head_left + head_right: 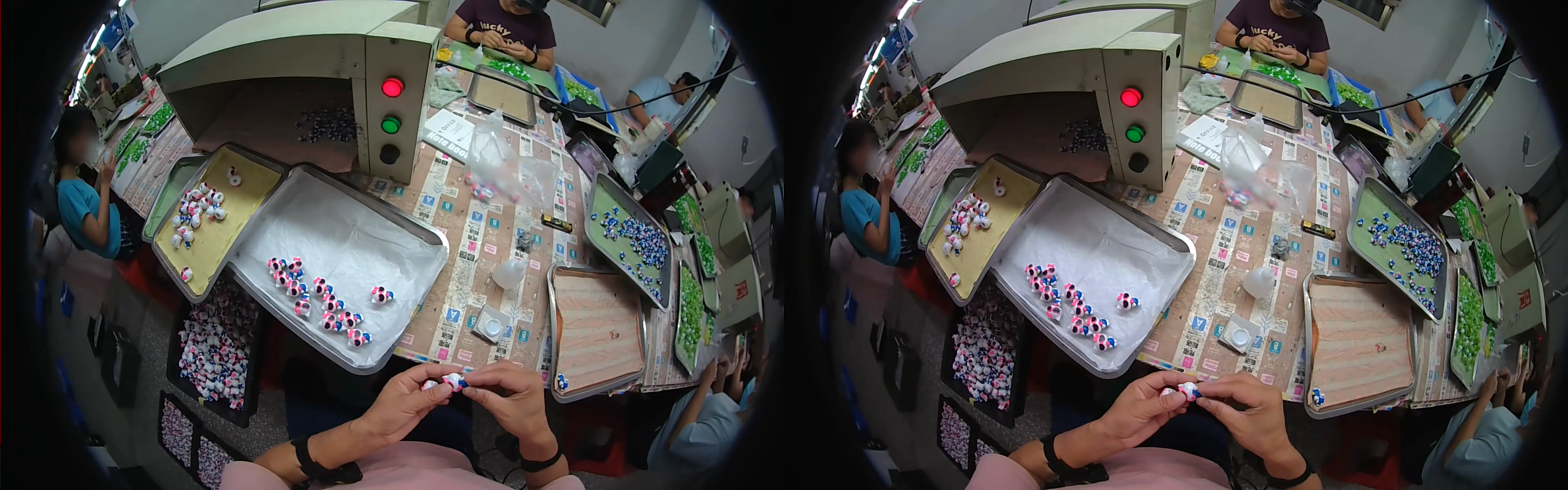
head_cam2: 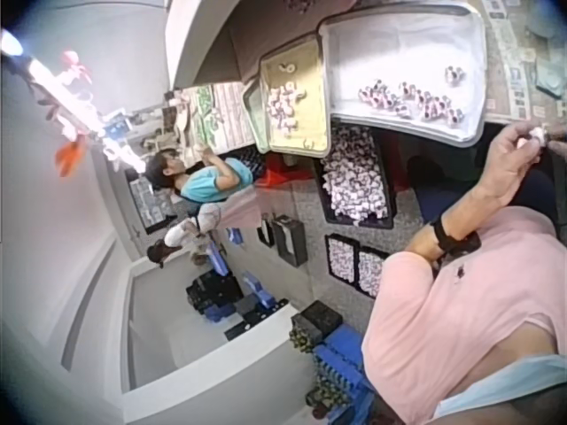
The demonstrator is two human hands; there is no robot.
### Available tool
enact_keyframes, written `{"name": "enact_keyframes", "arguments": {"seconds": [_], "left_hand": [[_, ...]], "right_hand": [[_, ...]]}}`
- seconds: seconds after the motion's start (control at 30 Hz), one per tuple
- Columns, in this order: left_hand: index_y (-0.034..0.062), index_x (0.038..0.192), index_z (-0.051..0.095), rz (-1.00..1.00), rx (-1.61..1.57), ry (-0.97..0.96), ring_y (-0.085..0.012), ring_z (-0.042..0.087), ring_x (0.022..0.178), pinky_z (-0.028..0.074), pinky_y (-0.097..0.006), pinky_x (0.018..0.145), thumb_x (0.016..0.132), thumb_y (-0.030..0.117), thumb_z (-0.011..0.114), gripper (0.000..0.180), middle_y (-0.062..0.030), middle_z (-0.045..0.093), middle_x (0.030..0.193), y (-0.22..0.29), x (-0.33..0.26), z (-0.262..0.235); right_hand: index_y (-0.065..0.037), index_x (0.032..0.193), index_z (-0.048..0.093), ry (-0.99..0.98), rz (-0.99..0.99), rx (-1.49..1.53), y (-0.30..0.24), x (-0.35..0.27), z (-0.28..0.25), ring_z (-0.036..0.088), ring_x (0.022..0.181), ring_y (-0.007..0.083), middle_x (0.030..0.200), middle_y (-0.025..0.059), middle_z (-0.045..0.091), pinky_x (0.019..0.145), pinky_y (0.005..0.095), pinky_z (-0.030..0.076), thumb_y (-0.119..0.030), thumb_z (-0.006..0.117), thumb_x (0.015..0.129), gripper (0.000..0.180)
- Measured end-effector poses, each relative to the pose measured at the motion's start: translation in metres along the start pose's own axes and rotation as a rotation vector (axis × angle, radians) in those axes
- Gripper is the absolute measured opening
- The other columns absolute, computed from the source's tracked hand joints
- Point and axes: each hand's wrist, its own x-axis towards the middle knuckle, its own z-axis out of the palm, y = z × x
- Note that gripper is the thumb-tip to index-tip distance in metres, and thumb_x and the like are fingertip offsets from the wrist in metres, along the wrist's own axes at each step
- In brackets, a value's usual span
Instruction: The person assembles small, round, multi-colored candy pieces by hand. They pick up individual components from trays and combine them into finished units, placing the completed items into a metal tray. The task is performed in a repetitive, one-at-a-time manner at a workstation.
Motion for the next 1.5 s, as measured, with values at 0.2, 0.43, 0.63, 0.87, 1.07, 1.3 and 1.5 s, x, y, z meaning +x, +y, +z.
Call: {"name": "enact_keyframes", "arguments": {"seconds": [0.2, 0.43, 0.63, 0.87, 1.07, 1.3, 1.5], "left_hand": [[-0.0008, 0.119, 0.059, 0.066, 0.145, 0.059, -0.0101, 0.060, 0.095, 0.050, -0.023, 0.083, 0.089, 0.002, 0.065, 0.031, -0.0069, 0.063, 0.111, -0.001, -0.003, 0.001], [-0.0004, 0.118, 0.060, 0.088, 0.390, 0.069, -0.0075, 0.058, 0.092, 0.047, -0.020, 0.084, 0.090, 0.006, 0.066, 0.030, -0.0055, 0.063, 0.108, 0.006, -0.007, 0.000], [0.0048, 0.115, 0.066, 0.315, 1.028, 0.188, -0.0035, 0.051, 0.075, 0.042, -0.021, 0.064, 0.090, 0.016, 0.068, 0.028, 0.0039, 0.063, 0.093, 0.044, -0.017, 0.006], [0.0019, 0.095, 0.066, 0.890, 1.775, 0.385, -0.0326, 0.062, 0.081, 0.049, -0.039, 0.072, 0.079, 0.011, 0.071, 0.020, -0.0149, 0.065, 0.088, 0.095, 0.002, -0.018], [0.0003, 0.096, 0.067, 0.706, 1.779, 0.468, -0.0273, 0.062, 0.076, 0.049, -0.035, 0.067, 0.074, 0.007, 0.074, 0.024, -0.0116, 0.060, 0.085, 0.096, -0.001, -0.024], [0.0024, 0.103, 0.067, 0.878, 1.833, 0.450, -0.0272, 0.059, 0.078, 0.047, -0.035, 0.068, 0.076, 0.006, 0.073, 0.028, -0.0117, 0.057, 0.088, 0.112, 0.018, -0.012], [0.0035, 0.102, 0.067, 0.801, 1.904, 0.392, -0.0284, 0.063, 0.082, 0.050, -0.036, 0.072, 0.076, 0.006, 0.072, 0.026, -0.0110, 0.062, 0.092, 0.117, 0.045, -0.019]], "right_hand": [[-0.003, 0.087, 0.074, 0.032, -0.165, -0.096, 0.006, 0.000, 0.005, 0.066, 0.078, 0.0182, 0.084, 0.0087, 0.071, 0.072, 0.0278, 0.051, 0.007, 0.079, 0.068, 0.022], [-0.004, 0.088, 0.074, 0.026, -0.133, -0.117, 0.003, -0.003, 0.009, 0.066, 0.080, 0.0188, 0.087, 0.0089, 0.072, 0.071, 0.0288, 0.051, 0.006, 0.079, 0.067, 0.025], [-0.005, 0.097, 0.073, 0.067, -0.215, -0.260, -0.010, -0.001, 0.000, 0.065, 0.085, 0.0214, 0.097, 0.0105, 0.070, 0.076, 0.0302, 0.050, -0.005, 0.080, 0.071, 0.026], [-0.002, 0.095, 0.071, 0.472, -0.059, -0.427, 0.002, -0.017, -0.064, 0.064, 0.089, 0.0228, 0.099, 0.0121, 0.069, 0.073, 0.0325, 0.051, -0.002, 0.072, 0.077, 0.019], [-0.003, 0.094, 0.069, 0.571, 0.114, -0.700, 0.019, -0.045, -0.116, 0.060, 0.094, 0.0275, 0.097, 0.0108, 0.068, 0.075, 0.0355, 0.048, -0.004, 0.069, 0.076, 0.018], [-0.004, 0.093, 0.068, 0.298, 0.258, -0.828, 0.028, -0.060, -0.124, 0.059, 0.090, 0.0318, 0.092, 0.0125, 0.067, 0.081, 0.0401, 0.046, -0.008, 0.070, 0.073, 0.021], [-0.002, 0.095, 0.067, 0.297, 0.378, -0.742, 0.033, -0.055, -0.120, 0.062, 0.079, 0.0287, 0.088, 0.0140, 0.065, 0.074, 0.0374, 0.050, -0.006, 0.071, 0.073, 0.023]]}}
